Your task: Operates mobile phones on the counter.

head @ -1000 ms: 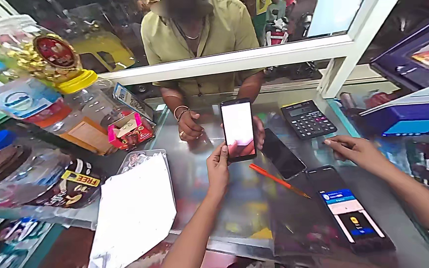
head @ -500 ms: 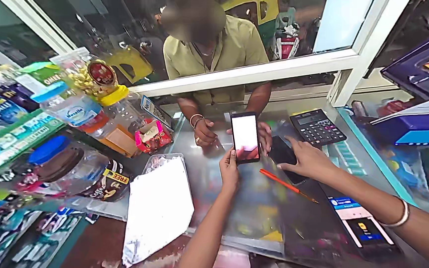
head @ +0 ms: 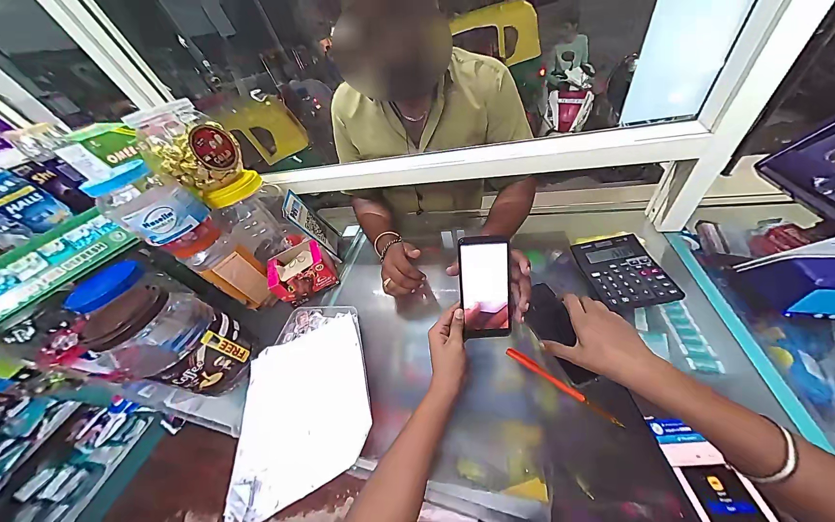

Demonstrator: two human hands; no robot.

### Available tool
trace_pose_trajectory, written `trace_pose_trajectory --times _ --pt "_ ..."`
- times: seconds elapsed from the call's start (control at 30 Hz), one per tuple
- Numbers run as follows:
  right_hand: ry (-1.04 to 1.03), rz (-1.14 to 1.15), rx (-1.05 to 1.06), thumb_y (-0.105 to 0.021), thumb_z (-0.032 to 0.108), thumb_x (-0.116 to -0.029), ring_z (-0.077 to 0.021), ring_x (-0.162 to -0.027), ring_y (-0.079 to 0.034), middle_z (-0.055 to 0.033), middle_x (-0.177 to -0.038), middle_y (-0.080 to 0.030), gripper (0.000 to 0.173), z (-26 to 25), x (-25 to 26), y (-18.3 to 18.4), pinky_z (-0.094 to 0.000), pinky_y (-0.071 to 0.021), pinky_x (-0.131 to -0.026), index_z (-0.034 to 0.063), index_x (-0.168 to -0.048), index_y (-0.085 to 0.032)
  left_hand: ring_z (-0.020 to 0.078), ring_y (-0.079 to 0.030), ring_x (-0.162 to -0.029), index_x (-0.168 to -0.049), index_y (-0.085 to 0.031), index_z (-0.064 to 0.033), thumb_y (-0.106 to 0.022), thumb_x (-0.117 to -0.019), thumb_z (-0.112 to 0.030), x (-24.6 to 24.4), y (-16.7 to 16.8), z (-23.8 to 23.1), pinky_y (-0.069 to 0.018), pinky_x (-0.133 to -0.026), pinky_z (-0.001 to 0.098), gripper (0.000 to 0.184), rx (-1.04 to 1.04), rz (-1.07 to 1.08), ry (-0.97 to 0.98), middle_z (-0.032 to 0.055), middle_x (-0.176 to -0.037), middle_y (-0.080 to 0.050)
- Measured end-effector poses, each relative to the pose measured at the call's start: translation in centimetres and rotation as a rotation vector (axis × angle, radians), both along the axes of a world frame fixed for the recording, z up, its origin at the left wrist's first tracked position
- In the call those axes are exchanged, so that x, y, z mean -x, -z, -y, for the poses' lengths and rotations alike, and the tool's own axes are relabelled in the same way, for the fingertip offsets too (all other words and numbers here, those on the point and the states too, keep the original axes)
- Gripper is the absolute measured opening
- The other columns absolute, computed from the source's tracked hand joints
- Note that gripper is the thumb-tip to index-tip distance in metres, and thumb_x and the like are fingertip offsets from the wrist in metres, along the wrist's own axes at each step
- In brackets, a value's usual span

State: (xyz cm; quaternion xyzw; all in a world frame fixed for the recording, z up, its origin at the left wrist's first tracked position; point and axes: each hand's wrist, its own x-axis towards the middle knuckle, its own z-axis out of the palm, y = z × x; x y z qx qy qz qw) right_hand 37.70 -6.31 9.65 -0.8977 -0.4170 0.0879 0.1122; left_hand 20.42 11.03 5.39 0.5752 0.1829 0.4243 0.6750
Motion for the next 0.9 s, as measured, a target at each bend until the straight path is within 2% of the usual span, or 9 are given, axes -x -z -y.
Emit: trace_pose_trajectory --times 0.1,0.23,0.4,0.43,0.5,0.6,0.73,0.83,0.9 --pt "-0.125 -0.239 -0.109 -0.080 0.055 -0.0813 -0.0396 -0.103 -0.066 -0.0214 -0.119 -0.065 0.095 1.1 -3.1 -0.8 -0.0605 -0.0522 -0.088 0.0073 -0.152 -0.037 0.0148 -0.074 -0.092 -0.124 -0.060 0.0119 -0.041 -0.1078 -0.004 -0.1 -0.1 -0.2 -0.0616 -0.087 0.0338 0.030 0.023 0.010 0.002 0.0129 -0.104 -0.074" --pt "-0.420 -0.613 -0.136 -0.092 0.031 -0.0694 -0.0302 -0.117 -0.060 -0.0212 -0.137 -0.056 0.114 3.1 -8.6 -0.1 -0.0459 -0.0512 -0.097 0.0046 -0.159 -0.026 0.0159 -0.074 -0.092 -0.124 -0.060 0.0109 -0.042 -0.1075 -0.005 0.0 0.4 -0.2 -0.0620 -0.087 0.0354 0.030 0.035 0.001 0.019 0.0116 -0.102 -0.075" --pt "-0.463 -0.453 -0.116 -0.097 0.031 -0.0644 -0.0394 -0.117 -0.055 -0.0274 -0.138 -0.049 0.123 2.4 -7.9 1.1 -0.0525 -0.0476 -0.099 0.0069 -0.161 -0.025 0.0152 -0.074 -0.090 -0.122 -0.061 0.0095 -0.042 -0.1073 -0.005 0.0 0.6 -0.3 -0.0625 -0.085 0.0343 0.028 0.025 -0.015 0.003 0.0094 -0.100 -0.076" --pt "-0.447 -0.429 -0.122 -0.095 0.032 -0.0668 -0.0396 -0.116 -0.055 -0.0272 -0.137 -0.050 0.119 2.2 -7.6 1.2 -0.0527 -0.0477 -0.099 0.0063 -0.161 -0.027 0.0155 -0.074 -0.091 -0.122 -0.061 0.0097 -0.042 -0.1073 -0.005 0.1 0.6 -0.4 -0.0624 -0.085 0.0344 0.028 0.024 -0.014 0.001 0.0096 -0.101 -0.076" --pt "-0.388 -0.414 -0.158 -0.086 0.029 -0.0821 -0.0355 -0.110 -0.060 -0.0240 -0.130 -0.057 0.095 2.0 -7.5 1.1 -0.0503 -0.0502 -0.096 0.0034 -0.157 -0.033 0.0159 -0.075 -0.092 -0.123 -0.061 0.0104 -0.042 -0.1073 -0.004 0.1 0.5 -0.4 -0.0624 -0.086 0.0347 0.028 0.027 -0.005 0.000 0.0105 -0.103 -0.076" --pt "-0.241 -0.391 -0.181 -0.053 0.030 -0.1060 -0.0302 -0.098 -0.065 -0.0182 -0.115 -0.066 0.055 1.6 -7.5 1.0 -0.0516 -0.0512 -0.091 0.0060 -0.154 -0.041 0.0147 -0.075 -0.091 -0.123 -0.061 0.0095 -0.042 -0.1075 -0.004 0.1 0.5 -0.4 -0.0625 -0.085 0.0337 0.028 0.016 -0.006 -0.001 0.0096 -0.102 -0.076" --pt "-0.238 -0.432 -0.180 -0.038 0.033 -0.1108 -0.0278 -0.096 -0.067 -0.0186 -0.113 -0.066 0.049 1.5 -7.8 0.9 -0.0476 -0.0528 -0.091 0.0080 -0.153 -0.042 0.0148 -0.074 -0.091 -0.123 -0.062 0.0094 -0.042 -0.1077 -0.004 0.1 0.5 -0.5 -0.0626 -0.084 0.0337 0.029 0.014 -0.013 -0.012 0.0095 -0.102 -0.076" --pt "-0.271 -0.393 -0.195 -0.051 0.038 -0.1055 -0.0273 -0.091 -0.064 -0.0176 -0.108 -0.066 0.058 1.7 -7.7 1.0 -0.0479 -0.0516 -0.086 0.0053 -0.152 -0.043 0.0146 -0.075 -0.090 -0.124 -0.061 0.0097 -0.041 -0.1077 -0.004 0.0 0.1 -0.3 -0.0629 -0.084 0.0338 0.029 0.033 -0.011 -0.018 0.0091 -0.102 -0.076" --pt "-0.316 -0.401 -0.176 -0.072 0.045 -0.0923 -0.0259 -0.093 -0.065 -0.0175 -0.113 -0.066 0.081 1.8 -7.6 0.9 -0.0442 -0.0538 -0.086 0.0049 -0.155 -0.039 0.0152 -0.075 -0.090 -0.124 -0.061 0.0102 -0.041 -0.1076 -0.004 0.1 0.2 -0.4 -0.0627 -0.085 0.0348 0.029 0.041 -0.001 -0.009 0.0097 -0.102 -0.076"
